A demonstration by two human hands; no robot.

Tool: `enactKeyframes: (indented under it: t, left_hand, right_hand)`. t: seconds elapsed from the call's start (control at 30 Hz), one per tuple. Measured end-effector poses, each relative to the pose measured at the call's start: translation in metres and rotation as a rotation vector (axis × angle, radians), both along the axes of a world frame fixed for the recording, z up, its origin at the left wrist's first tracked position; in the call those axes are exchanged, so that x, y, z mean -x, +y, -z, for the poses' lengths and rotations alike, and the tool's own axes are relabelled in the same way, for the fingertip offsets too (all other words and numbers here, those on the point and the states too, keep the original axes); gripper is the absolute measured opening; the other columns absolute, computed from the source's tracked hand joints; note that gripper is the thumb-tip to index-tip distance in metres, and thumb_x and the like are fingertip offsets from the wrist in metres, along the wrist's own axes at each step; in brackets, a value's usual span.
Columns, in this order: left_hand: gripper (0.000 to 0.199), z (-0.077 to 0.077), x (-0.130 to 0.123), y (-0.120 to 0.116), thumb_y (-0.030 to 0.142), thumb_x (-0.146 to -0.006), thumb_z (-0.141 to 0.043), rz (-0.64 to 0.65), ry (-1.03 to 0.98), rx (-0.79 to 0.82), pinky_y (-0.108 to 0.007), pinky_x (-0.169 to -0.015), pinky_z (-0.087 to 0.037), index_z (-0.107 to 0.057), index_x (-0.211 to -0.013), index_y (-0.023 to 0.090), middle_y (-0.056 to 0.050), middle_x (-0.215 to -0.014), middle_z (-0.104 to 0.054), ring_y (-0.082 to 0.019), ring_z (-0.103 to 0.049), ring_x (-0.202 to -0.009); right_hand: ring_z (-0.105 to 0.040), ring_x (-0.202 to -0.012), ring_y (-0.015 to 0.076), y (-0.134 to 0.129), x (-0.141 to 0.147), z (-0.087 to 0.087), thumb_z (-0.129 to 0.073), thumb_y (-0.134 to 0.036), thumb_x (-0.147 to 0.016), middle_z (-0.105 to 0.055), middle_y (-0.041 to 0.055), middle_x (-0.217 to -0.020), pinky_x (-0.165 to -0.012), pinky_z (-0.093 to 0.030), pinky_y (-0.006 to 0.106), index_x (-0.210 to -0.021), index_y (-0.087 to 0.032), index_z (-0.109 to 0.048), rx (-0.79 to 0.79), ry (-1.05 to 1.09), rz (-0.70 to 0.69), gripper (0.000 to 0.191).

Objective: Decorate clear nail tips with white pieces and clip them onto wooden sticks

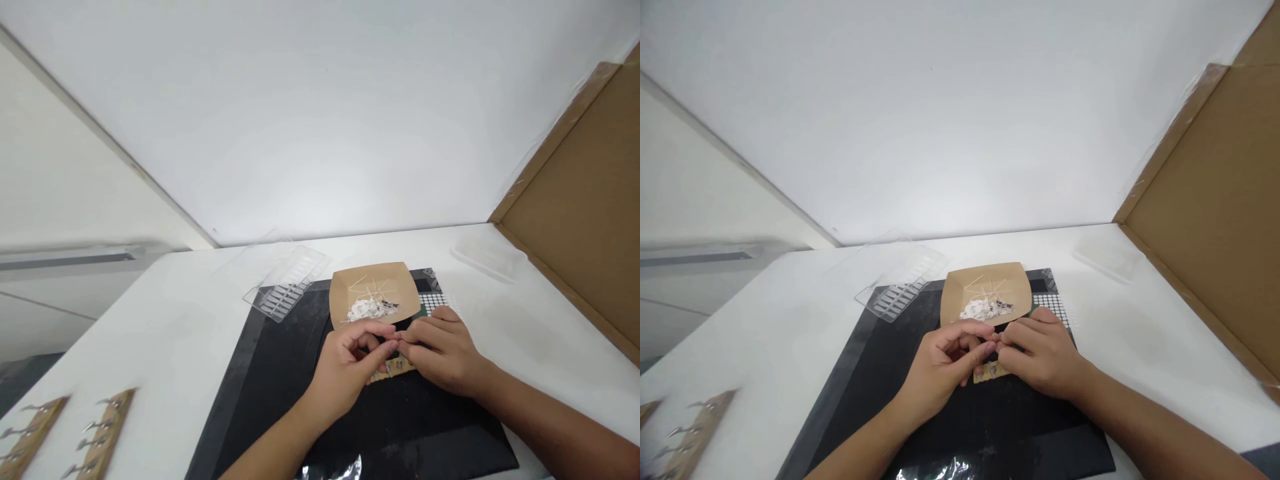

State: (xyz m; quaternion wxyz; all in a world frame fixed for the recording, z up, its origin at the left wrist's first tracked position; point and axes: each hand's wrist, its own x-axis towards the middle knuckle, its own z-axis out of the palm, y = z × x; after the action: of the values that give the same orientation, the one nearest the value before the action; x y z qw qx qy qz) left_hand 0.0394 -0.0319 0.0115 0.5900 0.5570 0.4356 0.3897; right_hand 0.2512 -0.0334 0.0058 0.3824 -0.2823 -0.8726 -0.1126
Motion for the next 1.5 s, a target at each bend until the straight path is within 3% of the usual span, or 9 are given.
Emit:
enactKeyframes:
  t: [0.17, 0.33, 0.6, 0.73, 0.97, 1.3, 1.5]
  left_hand:
    - [0.042, 0.001, 0.0, -0.001, 0.05, -0.078, -0.086, 0.002, -0.008, 0.091, -0.016, -0.039, -0.039, -0.078, -0.099, 0.014, 0.001, -0.056, -0.063, -0.011, -0.059, -0.046]
    - [0.046, -0.002, 0.001, -0.001, 0.053, -0.079, -0.086, 0.045, -0.04, 0.163, -0.015, -0.036, -0.037, -0.075, -0.1, 0.014, 0.003, -0.055, -0.062, -0.008, -0.053, -0.04]
    - [0.05, -0.006, 0.0, 0.001, 0.055, -0.075, -0.088, 0.064, -0.065, 0.224, -0.014, -0.032, -0.032, -0.072, -0.099, 0.013, -0.005, -0.088, -0.075, -0.002, -0.051, -0.037]
    - [0.049, -0.006, 0.0, 0.001, 0.055, -0.075, -0.088, 0.067, -0.082, 0.213, -0.013, -0.031, -0.031, -0.07, -0.096, 0.014, -0.003, -0.086, -0.074, -0.002, -0.05, -0.036]
    - [0.046, -0.008, 0.0, 0.001, 0.054, -0.076, -0.088, 0.077, -0.071, 0.206, -0.013, -0.032, -0.03, -0.069, -0.092, 0.015, 0.007, -0.053, -0.056, -0.004, -0.045, -0.035]
    - [0.051, -0.008, 0.0, 0.002, 0.058, -0.072, -0.089, 0.057, -0.039, 0.229, -0.015, -0.032, -0.03, -0.067, -0.088, 0.015, 0.003, -0.062, -0.064, -0.004, -0.047, -0.035]
    - [0.051, -0.009, 0.0, 0.002, 0.057, -0.072, -0.09, 0.057, -0.033, 0.23, -0.014, -0.032, -0.029, -0.066, -0.087, 0.014, 0.003, -0.063, -0.065, -0.003, -0.046, -0.035]
  right_hand:
    - [-0.059, -0.066, 0.0101, 0.002, 0.0, -0.001, -0.069, -0.009, -0.098, -0.072, -0.0029, -0.079, -0.069, -0.031, 0.034, -0.08, -0.02, -0.057, 0.032, 0.042, -0.02, 0.024]
    - [-0.063, -0.067, 0.0107, 0.005, -0.003, 0.002, -0.077, -0.022, -0.097, -0.073, -0.0032, -0.081, -0.071, -0.034, 0.034, -0.092, -0.022, -0.062, 0.122, 0.153, -0.008, 0.015]
    - [-0.067, -0.073, 0.0135, 0.006, -0.001, -0.001, -0.077, -0.034, -0.099, -0.073, -0.0026, -0.081, -0.073, -0.034, 0.034, -0.107, -0.023, -0.07, 0.253, 0.206, -0.007, 0.015]
    - [-0.067, -0.072, 0.013, 0.005, -0.001, -0.001, -0.078, -0.03, -0.098, -0.074, -0.0022, -0.084, -0.072, -0.034, 0.034, -0.105, -0.024, -0.072, 0.234, 0.211, -0.017, 0.012]
    - [-0.065, -0.071, 0.0136, 0.004, 0.0, -0.005, -0.079, -0.03, -0.096, -0.069, -0.0038, -0.077, -0.073, -0.035, 0.034, -0.105, -0.024, -0.073, 0.37, 0.223, -0.026, 0.012]
    - [-0.061, -0.064, 0.0125, 0.002, 0.0, -0.001, -0.08, -0.034, -0.095, -0.068, -0.0063, -0.069, -0.074, -0.034, 0.034, -0.097, -0.023, -0.071, 0.426, 0.253, 0.005, 0.014]
    - [-0.06, -0.065, 0.0115, 0.003, -0.001, -0.004, -0.08, -0.035, -0.094, -0.067, -0.0056, -0.071, -0.073, -0.033, 0.034, -0.083, -0.021, -0.065, 0.462, 0.241, 0.012, 0.024]
